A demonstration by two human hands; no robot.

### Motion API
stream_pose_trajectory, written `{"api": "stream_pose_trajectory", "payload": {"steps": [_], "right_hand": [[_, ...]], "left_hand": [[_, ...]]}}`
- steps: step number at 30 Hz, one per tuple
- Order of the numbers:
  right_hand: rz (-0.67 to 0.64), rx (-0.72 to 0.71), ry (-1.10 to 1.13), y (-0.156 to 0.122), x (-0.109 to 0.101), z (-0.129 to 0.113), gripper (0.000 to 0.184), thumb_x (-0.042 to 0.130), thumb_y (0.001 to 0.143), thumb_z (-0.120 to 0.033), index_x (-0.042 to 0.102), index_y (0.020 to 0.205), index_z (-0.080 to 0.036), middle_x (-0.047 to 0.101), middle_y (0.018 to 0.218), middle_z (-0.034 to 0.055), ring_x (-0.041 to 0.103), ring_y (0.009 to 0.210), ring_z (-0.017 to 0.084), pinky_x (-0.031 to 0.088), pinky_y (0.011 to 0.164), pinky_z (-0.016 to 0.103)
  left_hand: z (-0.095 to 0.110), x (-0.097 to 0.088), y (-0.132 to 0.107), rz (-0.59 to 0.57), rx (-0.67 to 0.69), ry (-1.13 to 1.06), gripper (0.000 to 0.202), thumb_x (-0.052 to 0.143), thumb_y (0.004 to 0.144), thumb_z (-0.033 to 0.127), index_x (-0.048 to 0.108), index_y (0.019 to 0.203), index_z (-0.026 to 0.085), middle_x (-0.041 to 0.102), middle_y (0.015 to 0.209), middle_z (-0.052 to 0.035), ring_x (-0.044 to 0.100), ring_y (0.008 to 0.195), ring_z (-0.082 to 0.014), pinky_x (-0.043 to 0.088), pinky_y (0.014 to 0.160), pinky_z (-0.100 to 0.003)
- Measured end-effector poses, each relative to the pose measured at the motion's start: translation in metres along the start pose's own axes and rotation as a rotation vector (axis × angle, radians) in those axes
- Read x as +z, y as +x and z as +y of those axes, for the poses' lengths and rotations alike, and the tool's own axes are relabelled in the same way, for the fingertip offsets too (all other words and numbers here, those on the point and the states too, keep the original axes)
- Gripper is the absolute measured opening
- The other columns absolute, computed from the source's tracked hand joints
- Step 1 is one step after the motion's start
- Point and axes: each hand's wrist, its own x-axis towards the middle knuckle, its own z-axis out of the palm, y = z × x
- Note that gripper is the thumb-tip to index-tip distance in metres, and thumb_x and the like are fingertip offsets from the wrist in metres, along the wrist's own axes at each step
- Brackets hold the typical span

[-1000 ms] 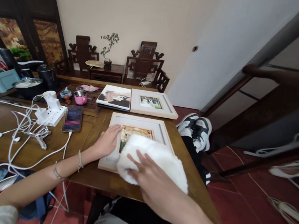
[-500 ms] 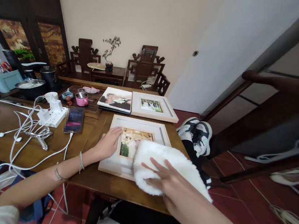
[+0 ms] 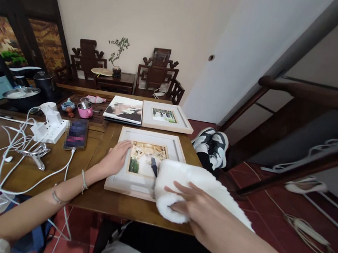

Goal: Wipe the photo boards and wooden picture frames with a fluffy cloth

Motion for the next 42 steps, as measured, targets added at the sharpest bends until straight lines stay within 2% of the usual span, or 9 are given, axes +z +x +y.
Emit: {"api": "stream_pose_trajectory", "payload": {"steps": [4,10,16,19,27,31,35,38,42], "right_hand": [[-0.041,-0.038,0.019,0.017,-0.002,-0.013,0.053,0.042,0.066,0.006,0.075,0.099,-0.020,0.065,0.128,0.0100,0.051,0.127,0.029,0.037,0.110,0.050],[0.033,-0.140,0.039,0.042,0.010,-0.030,0.050,0.044,0.068,0.004,0.075,0.102,-0.015,0.059,0.135,0.0119,0.047,0.131,0.029,0.033,0.113,0.047],[0.041,0.209,-0.108,-0.009,0.014,0.012,0.055,0.042,0.061,0.006,0.077,0.095,-0.019,0.064,0.129,0.0105,0.049,0.130,0.030,0.034,0.112,0.052],[0.066,0.293,-0.198,-0.012,0.017,0.039,0.057,0.040,0.064,0.007,0.077,0.097,-0.020,0.061,0.133,0.0102,0.051,0.128,0.030,0.035,0.111,0.054],[0.205,0.296,-0.359,0.070,0.002,0.093,0.050,0.042,0.074,0.003,0.072,0.110,-0.015,0.059,0.135,0.0124,0.042,0.134,0.033,0.033,0.109,0.053],[0.306,0.195,-0.411,0.130,-0.007,0.081,0.047,0.041,0.084,-0.003,0.065,0.123,-0.013,0.046,0.148,0.0110,0.033,0.139,0.035,0.027,0.111,0.055],[0.237,0.071,-0.395,0.179,0.005,0.055,0.042,0.046,0.088,-0.011,0.065,0.124,-0.019,0.035,0.155,0.0026,0.021,0.144,0.035,0.022,0.113,0.056],[0.205,0.093,-0.385,0.185,0.013,0.054,0.042,0.047,0.086,-0.010,0.068,0.120,-0.021,0.037,0.154,0.0008,0.022,0.143,0.036,0.023,0.112,0.057],[0.166,0.201,-0.384,0.154,0.009,0.085,0.049,0.045,0.080,-0.002,0.071,0.116,-0.023,0.043,0.150,0.0009,0.028,0.141,0.038,0.029,0.107,0.063]], "left_hand": [[0.002,0.001,-0.001,0.033,0.019,0.016,0.040,0.032,0.097,0.017,0.052,0.132,0.016,0.049,0.144,-0.0124,0.040,0.137,-0.0229,0.034,0.114,-0.050],[-0.001,0.000,0.000,0.039,0.046,-0.001,0.040,0.030,0.100,0.027,0.054,0.130,0.016,0.051,0.143,-0.0119,0.042,0.137,-0.0224,0.034,0.114,-0.049],[0.003,-0.006,0.002,-0.045,0.058,0.037,0.040,0.034,0.099,0.025,0.053,0.131,0.012,0.048,0.145,-0.0144,0.040,0.138,-0.0237,0.034,0.115,-0.047],[0.004,-0.008,0.004,-0.074,0.052,0.042,0.040,0.036,0.098,0.024,0.054,0.130,0.011,0.048,0.145,-0.0150,0.040,0.138,-0.0245,0.034,0.114,-0.048],[0.000,-0.004,0.003,-0.039,0.067,0.023,0.039,0.037,0.098,0.024,0.054,0.131,0.014,0.048,0.145,-0.0135,0.041,0.137,-0.0239,0.034,0.114,-0.049],[-0.001,-0.002,0.003,-0.026,0.047,0.020,0.039,0.037,0.098,0.025,0.054,0.131,0.013,0.048,0.145,-0.0144,0.040,0.138,-0.0245,0.034,0.114,-0.050],[-0.003,-0.001,0.004,-0.003,0.077,-0.003,0.036,0.039,0.098,0.025,0.056,0.129,0.016,0.052,0.142,-0.0139,0.043,0.136,-0.0243,0.036,0.112,-0.049],[-0.002,0.000,0.004,0.008,0.076,0.005,0.036,0.039,0.097,0.022,0.057,0.128,0.016,0.052,0.141,-0.0134,0.044,0.135,-0.0244,0.037,0.112,-0.049],[0.002,-0.002,0.003,-0.023,0.046,0.026,0.037,0.039,0.096,0.019,0.058,0.127,0.014,0.051,0.142,-0.0135,0.044,0.135,-0.0249,0.036,0.113,-0.047]]}}
